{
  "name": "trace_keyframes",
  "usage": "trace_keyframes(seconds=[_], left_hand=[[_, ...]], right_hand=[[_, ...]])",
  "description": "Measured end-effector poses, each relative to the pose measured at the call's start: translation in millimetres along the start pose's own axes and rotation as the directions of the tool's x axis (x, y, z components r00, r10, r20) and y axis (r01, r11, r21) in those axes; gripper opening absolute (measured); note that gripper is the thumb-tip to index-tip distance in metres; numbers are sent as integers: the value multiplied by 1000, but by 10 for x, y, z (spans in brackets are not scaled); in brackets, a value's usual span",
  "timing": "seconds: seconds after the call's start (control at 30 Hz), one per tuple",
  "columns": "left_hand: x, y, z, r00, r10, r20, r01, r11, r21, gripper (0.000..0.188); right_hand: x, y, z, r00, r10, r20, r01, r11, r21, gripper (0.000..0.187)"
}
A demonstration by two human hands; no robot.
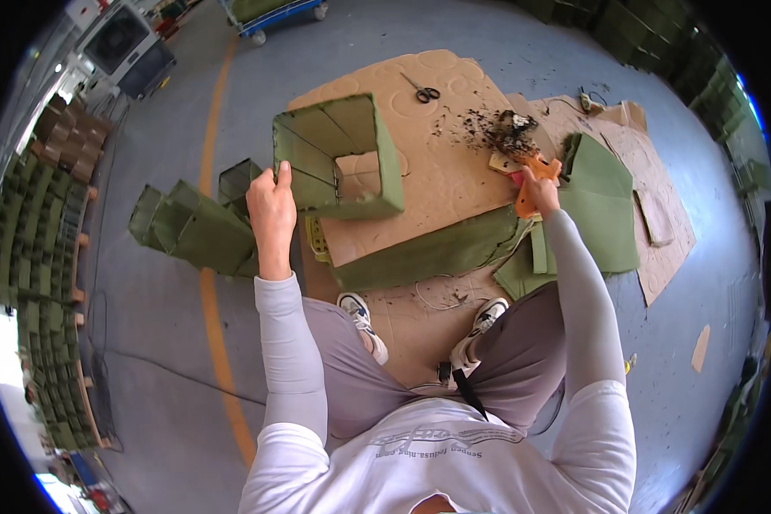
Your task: The person sits on the floor and assembles a green fabric-covered box. They fold the fabric over the edges of a wire frame and secure it using a hot glue gun. The person repeatedly applies glue and presses the fabric to attach it to the frame.
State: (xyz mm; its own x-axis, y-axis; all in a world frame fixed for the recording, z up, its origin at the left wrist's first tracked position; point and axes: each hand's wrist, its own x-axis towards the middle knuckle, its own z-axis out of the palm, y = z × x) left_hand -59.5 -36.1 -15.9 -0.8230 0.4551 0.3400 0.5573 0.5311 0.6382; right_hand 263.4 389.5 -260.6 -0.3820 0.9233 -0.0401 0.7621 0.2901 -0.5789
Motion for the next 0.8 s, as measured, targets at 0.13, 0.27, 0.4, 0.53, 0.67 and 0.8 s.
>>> trace_keyframes(seconds=[0.13, 0.27, 0.4, 0.53, 0.67, 0.8], left_hand=[[8, 41, -35, 1000, 13, -7, -12, 993, 122, 45], [234, 108, 187, 990, 100, -98, -97, 994, 42, 44], [457, -99, 417, 991, 41, -126, -75, 959, -275, 42], [406, 22, 410, 992, -21, -125, -36, 899, -436, 43], [384, 72, 409, 993, -90, -73, 26, 790, -613, 53], [368, -36, 366, 988, -95, -122, -4, 774, -633, 57]], right_hand=[[-287, -646, -98, 992, 116, -58, -124, 979, -160, 86], [-248, -681, -240, 989, -5, -147, -19, 987, -160, 80], [-170, -761, -216, 990, 90, -111, -111, 973, -202, 81], [-358, -902, -306, 976, 195, -96, -213, 943, -256, 85], [-366, -853, -385, 995, 96, -23, -99, 957, -274, 83], [-409, -930, -438, 996, 86, 29, -74, 956, -285, 88]])
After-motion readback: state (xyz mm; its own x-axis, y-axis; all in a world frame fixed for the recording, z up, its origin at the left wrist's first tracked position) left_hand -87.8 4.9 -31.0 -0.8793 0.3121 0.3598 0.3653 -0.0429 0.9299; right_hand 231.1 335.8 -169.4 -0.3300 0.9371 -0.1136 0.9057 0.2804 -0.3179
